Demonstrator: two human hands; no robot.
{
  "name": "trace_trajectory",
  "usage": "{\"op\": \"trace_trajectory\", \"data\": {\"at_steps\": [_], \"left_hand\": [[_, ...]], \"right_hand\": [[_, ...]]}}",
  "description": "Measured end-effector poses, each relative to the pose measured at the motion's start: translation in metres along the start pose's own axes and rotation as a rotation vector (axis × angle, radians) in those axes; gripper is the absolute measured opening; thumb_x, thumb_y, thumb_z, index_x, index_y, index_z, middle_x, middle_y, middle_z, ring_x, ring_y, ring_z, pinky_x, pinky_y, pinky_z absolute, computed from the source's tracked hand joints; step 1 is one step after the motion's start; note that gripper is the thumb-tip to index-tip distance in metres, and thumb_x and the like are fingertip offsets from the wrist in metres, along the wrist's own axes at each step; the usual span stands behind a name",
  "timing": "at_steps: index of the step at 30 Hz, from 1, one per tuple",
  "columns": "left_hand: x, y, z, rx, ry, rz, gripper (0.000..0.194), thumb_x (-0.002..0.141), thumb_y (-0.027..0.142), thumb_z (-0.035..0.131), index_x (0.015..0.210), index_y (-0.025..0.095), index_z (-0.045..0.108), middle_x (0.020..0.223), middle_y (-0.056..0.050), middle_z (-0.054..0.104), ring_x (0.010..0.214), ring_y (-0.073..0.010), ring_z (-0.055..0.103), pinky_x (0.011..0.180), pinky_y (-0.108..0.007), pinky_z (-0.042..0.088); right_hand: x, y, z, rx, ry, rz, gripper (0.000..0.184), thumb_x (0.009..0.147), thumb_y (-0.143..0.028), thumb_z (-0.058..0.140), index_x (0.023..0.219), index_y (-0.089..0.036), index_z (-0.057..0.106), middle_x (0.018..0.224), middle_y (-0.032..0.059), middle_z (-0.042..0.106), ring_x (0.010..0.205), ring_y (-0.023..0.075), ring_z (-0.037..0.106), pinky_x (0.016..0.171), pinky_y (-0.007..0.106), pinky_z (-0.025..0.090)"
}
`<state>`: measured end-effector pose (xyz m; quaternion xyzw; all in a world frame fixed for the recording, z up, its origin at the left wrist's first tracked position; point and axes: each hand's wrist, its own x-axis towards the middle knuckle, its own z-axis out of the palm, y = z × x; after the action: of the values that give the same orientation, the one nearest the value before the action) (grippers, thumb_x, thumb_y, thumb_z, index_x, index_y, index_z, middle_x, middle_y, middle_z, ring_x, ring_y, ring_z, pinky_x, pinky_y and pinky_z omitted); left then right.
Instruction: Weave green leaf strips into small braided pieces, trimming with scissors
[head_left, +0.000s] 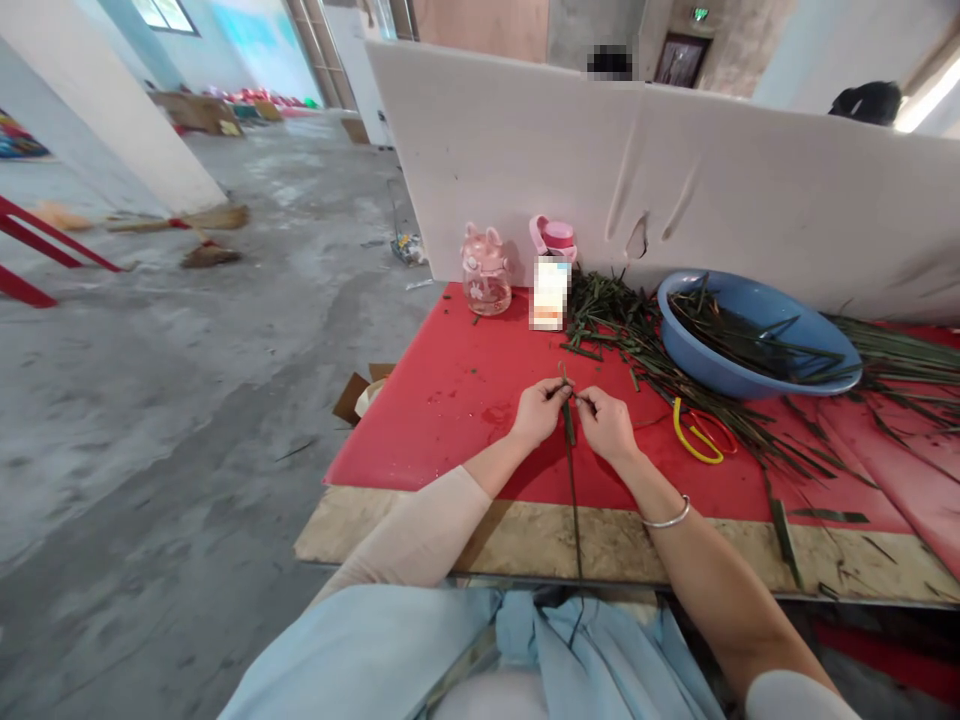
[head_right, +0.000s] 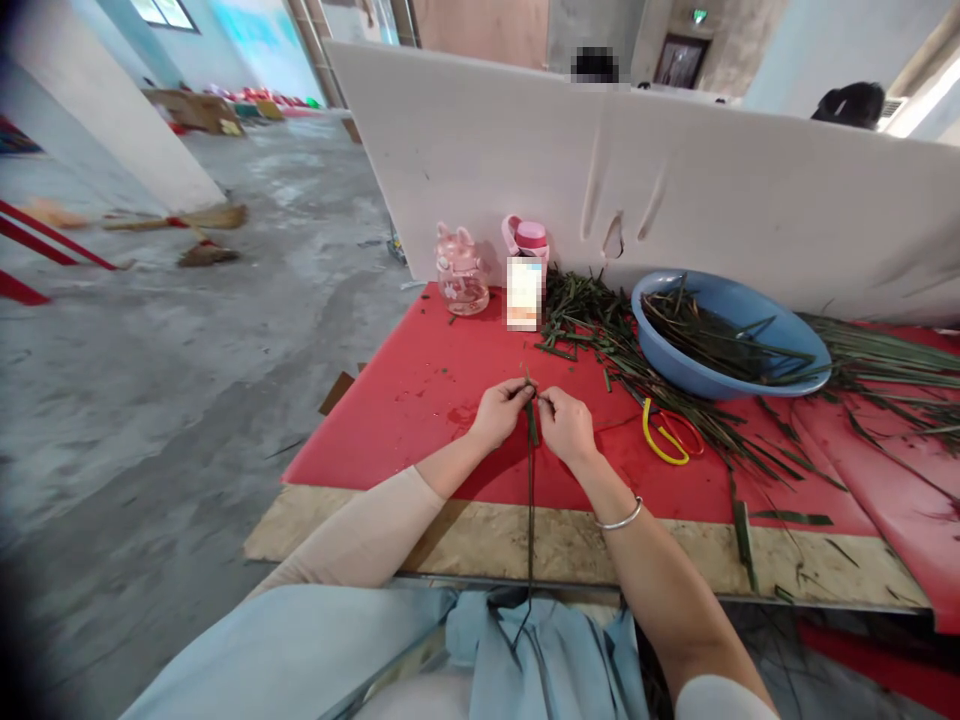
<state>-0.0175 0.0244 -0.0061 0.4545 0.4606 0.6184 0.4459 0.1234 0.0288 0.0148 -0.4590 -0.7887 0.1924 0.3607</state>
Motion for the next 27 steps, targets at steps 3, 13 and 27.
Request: {"op": "trace_trajectory", "data": {"at_steps": [3, 13, 27], "left_hand": [[0.001, 0.000, -0.001, -0.114, 0.063, -0.067, 0.022, 0.070, 0.030, 0.069, 0.085, 0.014, 0.070, 0.079, -0.003, 0.067, 0.074, -0.0131, 0.057, 0.078, -0.027, 0.044], [-0.005, 0.008, -0.003, -0.091, -0.221, -0.096, 0.034, 0.063, 0.029, 0.077, 0.091, 0.013, 0.069, 0.084, -0.004, 0.067, 0.079, -0.0132, 0.058, 0.082, -0.029, 0.043], [-0.003, 0.011, -0.003, -0.166, -0.085, -0.142, 0.028, 0.063, 0.032, 0.074, 0.083, 0.014, 0.069, 0.077, -0.002, 0.067, 0.073, -0.0121, 0.056, 0.077, -0.026, 0.043]], "right_hand": [[0.002, -0.001, 0.001, 0.058, -0.044, -0.011, 0.019, 0.085, -0.029, 0.047, 0.083, -0.020, 0.063, 0.064, 0.0006, 0.060, 0.055, 0.0132, 0.051, 0.057, 0.024, 0.037], [-0.002, 0.017, 0.007, 0.295, 0.026, 0.063, 0.021, 0.084, -0.035, 0.049, 0.084, -0.018, 0.061, 0.060, -0.0012, 0.053, 0.053, 0.0125, 0.044, 0.054, 0.024, 0.036], [-0.001, 0.015, 0.012, 0.349, -0.041, 0.076, 0.019, 0.084, -0.036, 0.048, 0.075, -0.020, 0.050, 0.055, -0.0058, 0.040, 0.052, 0.0107, 0.035, 0.052, 0.022, 0.029]]}}
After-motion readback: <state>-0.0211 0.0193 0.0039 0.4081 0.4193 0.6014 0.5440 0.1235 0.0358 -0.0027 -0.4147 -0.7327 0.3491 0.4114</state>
